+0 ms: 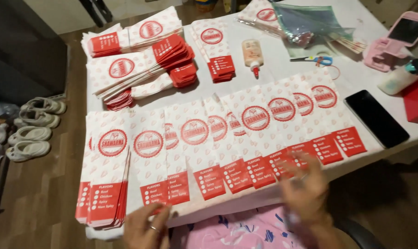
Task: Applying glue to the edges of paper bags and folding them to assemble the packaging.
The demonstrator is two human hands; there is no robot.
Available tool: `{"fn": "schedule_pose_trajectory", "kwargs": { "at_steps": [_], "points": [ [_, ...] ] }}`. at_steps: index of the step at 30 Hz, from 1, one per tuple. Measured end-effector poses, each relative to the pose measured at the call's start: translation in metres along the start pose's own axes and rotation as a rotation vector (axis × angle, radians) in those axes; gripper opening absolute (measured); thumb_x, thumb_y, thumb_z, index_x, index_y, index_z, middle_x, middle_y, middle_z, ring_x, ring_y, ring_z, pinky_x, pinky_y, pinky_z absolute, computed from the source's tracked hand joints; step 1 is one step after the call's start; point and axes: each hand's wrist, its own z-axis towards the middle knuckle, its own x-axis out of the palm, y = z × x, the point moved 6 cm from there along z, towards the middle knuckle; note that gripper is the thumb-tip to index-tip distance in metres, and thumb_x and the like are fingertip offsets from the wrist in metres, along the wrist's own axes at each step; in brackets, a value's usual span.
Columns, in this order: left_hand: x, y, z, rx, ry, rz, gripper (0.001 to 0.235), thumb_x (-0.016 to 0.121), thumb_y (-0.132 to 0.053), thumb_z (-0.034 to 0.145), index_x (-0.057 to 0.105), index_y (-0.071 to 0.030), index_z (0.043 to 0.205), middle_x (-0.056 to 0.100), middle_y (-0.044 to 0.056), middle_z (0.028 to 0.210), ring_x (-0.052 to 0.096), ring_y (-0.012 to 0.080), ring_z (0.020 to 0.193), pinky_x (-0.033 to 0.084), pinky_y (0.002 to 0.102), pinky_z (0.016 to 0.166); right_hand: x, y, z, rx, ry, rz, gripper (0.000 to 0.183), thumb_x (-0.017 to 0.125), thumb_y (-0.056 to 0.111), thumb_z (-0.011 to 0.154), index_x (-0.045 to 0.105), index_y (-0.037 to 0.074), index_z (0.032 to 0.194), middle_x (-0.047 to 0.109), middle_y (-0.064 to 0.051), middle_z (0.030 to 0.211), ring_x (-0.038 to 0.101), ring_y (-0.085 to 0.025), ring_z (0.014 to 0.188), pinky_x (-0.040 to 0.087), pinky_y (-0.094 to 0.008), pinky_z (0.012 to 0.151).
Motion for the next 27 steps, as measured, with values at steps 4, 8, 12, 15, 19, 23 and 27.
{"fn": "schedule_pose_trajectory", "kwargs": {
  "at_steps": [4,8,12,15,19,23,27],
  "points": [
    [-0.009,0.014,0.045,-0.139,-0.063,0.11,0.036,0.074,-0.016,0.092,0.066,-0.009,0.126,0.064,0.016,0.123,0.063,0.0298,0.103,0.05,0.045,0.089,-0.052,-0.122,0.026,0.355,-0.114,-0.192,0.044,0.072,0.006,0.094,0.06,-0.005,0.134,0.059,-0.025,0.13,0.061,-0.039,0.115,0.05,-0.046,0.098],
    [0.02,0.046,0.053,-0.343,0.146,0.281,0.05,0.063,-0.022,0.095,0.057,-0.002,0.141,0.051,0.026,0.143,0.053,0.0409,0.128,0.048,0.057,0.099,-0.071,-0.203,0.033,0.491,0.04,-0.631,0.049,0.067,0.031,0.103,0.071,-0.006,0.135,0.061,-0.031,0.127,0.05,-0.049,0.114,0.037,-0.053,0.105],
    [0.044,0.056,0.057,-0.42,0.209,0.348,0.058,0.061,-0.03,0.095,0.051,-0.006,0.147,0.048,0.027,0.149,0.048,0.0438,0.137,0.046,0.062,0.1,-0.071,-0.216,0.032,0.485,0.082,-0.671,0.05,0.067,0.036,0.103,0.073,-0.005,0.13,0.064,-0.029,0.125,0.051,-0.049,0.114,0.038,-0.051,0.105],
    [0.058,0.059,0.059,-0.527,0.34,0.371,0.059,0.058,-0.034,0.095,0.048,-0.008,0.147,0.042,0.031,0.153,0.038,0.0474,0.143,0.042,0.064,0.099,-0.07,-0.217,0.032,0.53,0.072,-0.656,0.054,0.068,0.041,0.103,0.073,-0.005,0.133,0.063,-0.031,0.123,0.049,-0.049,0.114,0.037,-0.052,0.105],
    [0.064,0.053,0.064,-0.514,0.321,0.485,0.062,0.058,-0.04,0.094,0.05,-0.011,0.147,0.047,0.03,0.15,0.04,0.0475,0.143,0.043,0.06,0.101,-0.062,-0.218,0.03,0.489,0.086,-0.692,0.055,0.069,0.044,0.101,0.075,-0.002,0.129,0.067,-0.033,0.12,0.054,-0.049,0.111,0.039,-0.053,0.102],
    [0.074,0.054,0.061,-0.576,0.413,0.475,0.063,0.053,-0.042,0.097,0.044,-0.01,0.15,0.041,0.032,0.154,0.032,0.0496,0.148,0.036,0.06,0.11,-0.059,-0.221,0.028,0.544,0.072,-0.72,0.064,0.074,0.049,0.096,0.074,-0.003,0.134,0.064,-0.032,0.123,0.05,-0.051,0.113,0.038,-0.055,0.101],
    [0.079,0.042,0.063,-0.553,0.363,0.5,0.063,0.052,-0.043,0.097,0.047,-0.012,0.152,0.042,0.032,0.154,0.032,0.048,0.149,0.037,0.056,0.109,-0.054,-0.212,0.038,0.654,0.109,-0.634,0.072,0.072,0.05,0.095,0.069,-0.006,0.14,0.057,-0.033,0.13,0.044,-0.052,0.117,0.035,-0.057,0.103]
  ]
}}
